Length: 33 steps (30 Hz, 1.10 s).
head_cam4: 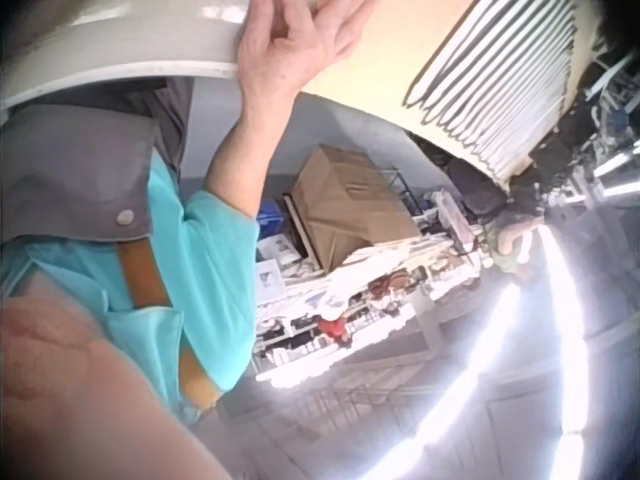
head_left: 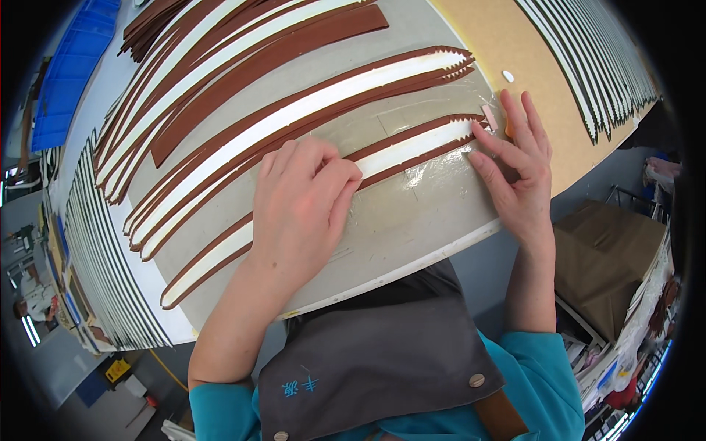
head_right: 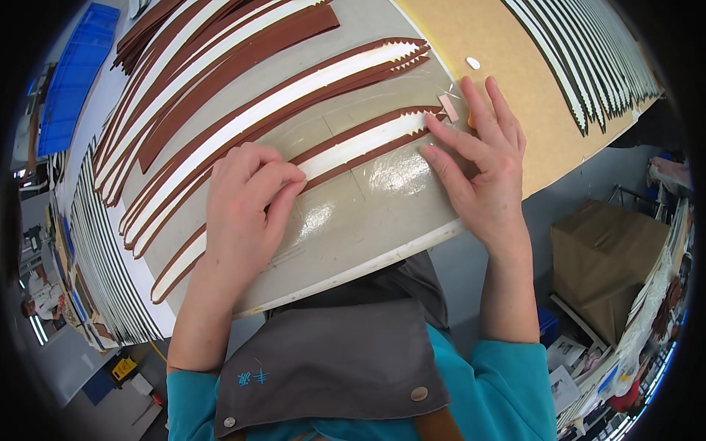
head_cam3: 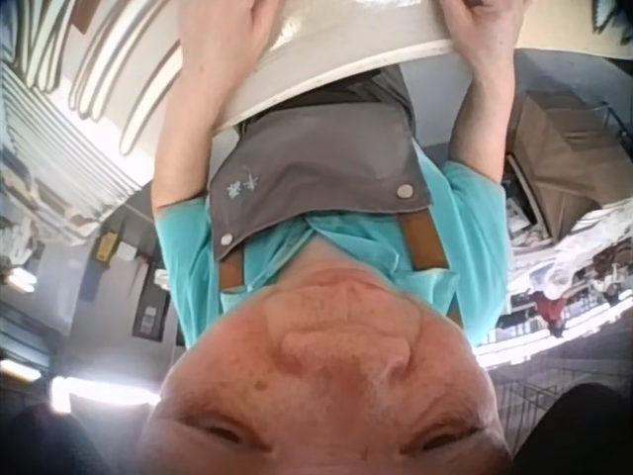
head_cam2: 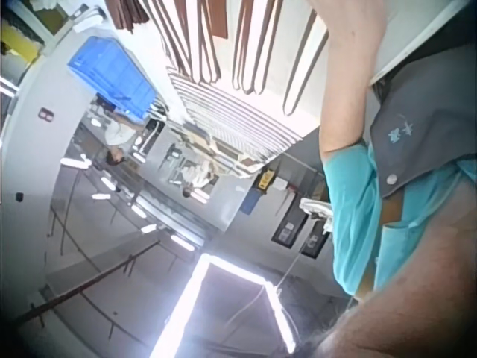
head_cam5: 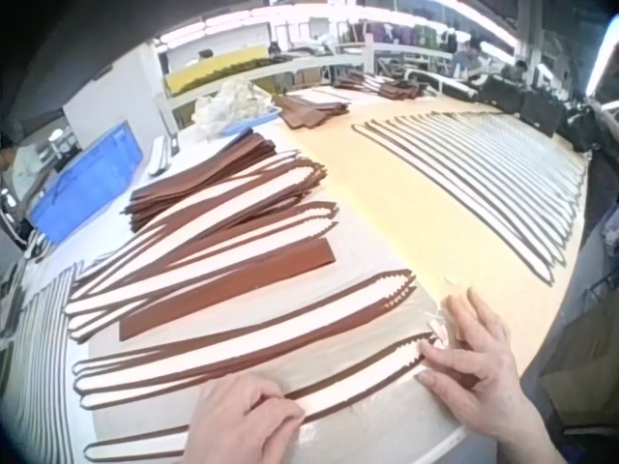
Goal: The person repeatedly picks up long brown leather strips and white backing pieces from a table. They align the leather strip with the white backing and press them together by hand. The person then uses a small orange tool to rub along the seam of the joined pieces to secure the bond. This process is repeated for multiple units throughout the video.
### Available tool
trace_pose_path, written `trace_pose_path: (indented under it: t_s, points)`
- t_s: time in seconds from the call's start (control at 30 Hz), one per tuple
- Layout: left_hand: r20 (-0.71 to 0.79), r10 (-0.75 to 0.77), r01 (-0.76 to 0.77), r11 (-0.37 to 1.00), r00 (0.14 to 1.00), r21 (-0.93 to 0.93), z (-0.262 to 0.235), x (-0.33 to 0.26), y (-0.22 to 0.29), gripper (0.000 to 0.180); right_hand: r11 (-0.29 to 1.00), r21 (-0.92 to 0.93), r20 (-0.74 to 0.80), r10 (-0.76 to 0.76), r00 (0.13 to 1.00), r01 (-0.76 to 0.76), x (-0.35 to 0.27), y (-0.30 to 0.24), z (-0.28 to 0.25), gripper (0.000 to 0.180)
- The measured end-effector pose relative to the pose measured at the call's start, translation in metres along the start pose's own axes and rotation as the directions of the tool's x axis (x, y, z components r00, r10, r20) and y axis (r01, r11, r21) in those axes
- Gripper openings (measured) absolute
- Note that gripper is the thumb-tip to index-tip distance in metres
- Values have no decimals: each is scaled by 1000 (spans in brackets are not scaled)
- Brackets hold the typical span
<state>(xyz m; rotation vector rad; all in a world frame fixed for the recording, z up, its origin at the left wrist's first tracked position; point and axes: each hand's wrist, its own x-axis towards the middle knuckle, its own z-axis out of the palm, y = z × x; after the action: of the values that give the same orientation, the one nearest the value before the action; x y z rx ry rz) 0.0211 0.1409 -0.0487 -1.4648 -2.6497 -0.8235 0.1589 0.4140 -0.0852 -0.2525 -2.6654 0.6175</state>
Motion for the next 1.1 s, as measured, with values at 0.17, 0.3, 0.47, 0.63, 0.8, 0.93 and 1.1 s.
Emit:
trace_pose_path:
  t_s: [0.17, 0.3, 0.47, 0.63, 0.8, 0.93, 1.1]
  points:
    - [-36, 84, -88, 989, 996, -120, 16, 4, 2, 37, 1000, 15, -10, -6, 1000, 6, 0, 0, 1, 34]
    - [22, 101, -99, 992, 995, -83, 17, 4, 3, 45, 1000, 1, -45, -10, 999, 10, 0, 2, 3, 33]
    - [-1, 79, -79, 995, 997, -66, 22, 1, 7, 47, 1000, 13, -53, -3, 999, 4, -1, 3, 5, 33]
    - [-28, 99, -99, 995, 995, -4, 26, -2, 9, 40, 999, 31, -60, 9, 998, -7, -1, 3, 6, 31]
    - [-31, 95, -94, 995, 995, 30, 27, -5, 11, 41, 1000, 23, -46, 5, 999, -4, -2, 6, 6, 32]
    - [-14, 74, -74, 996, 997, 46, 28, -5, 15, 49, 999, 43, -51, 12, 999, -10, -2, 5, 6, 32]
    - [-53, 83, -80, 994, 995, 70, 30, -7, 16, 49, 999, 33, -73, 9, 997, -7, 0, 4, 8, 30]
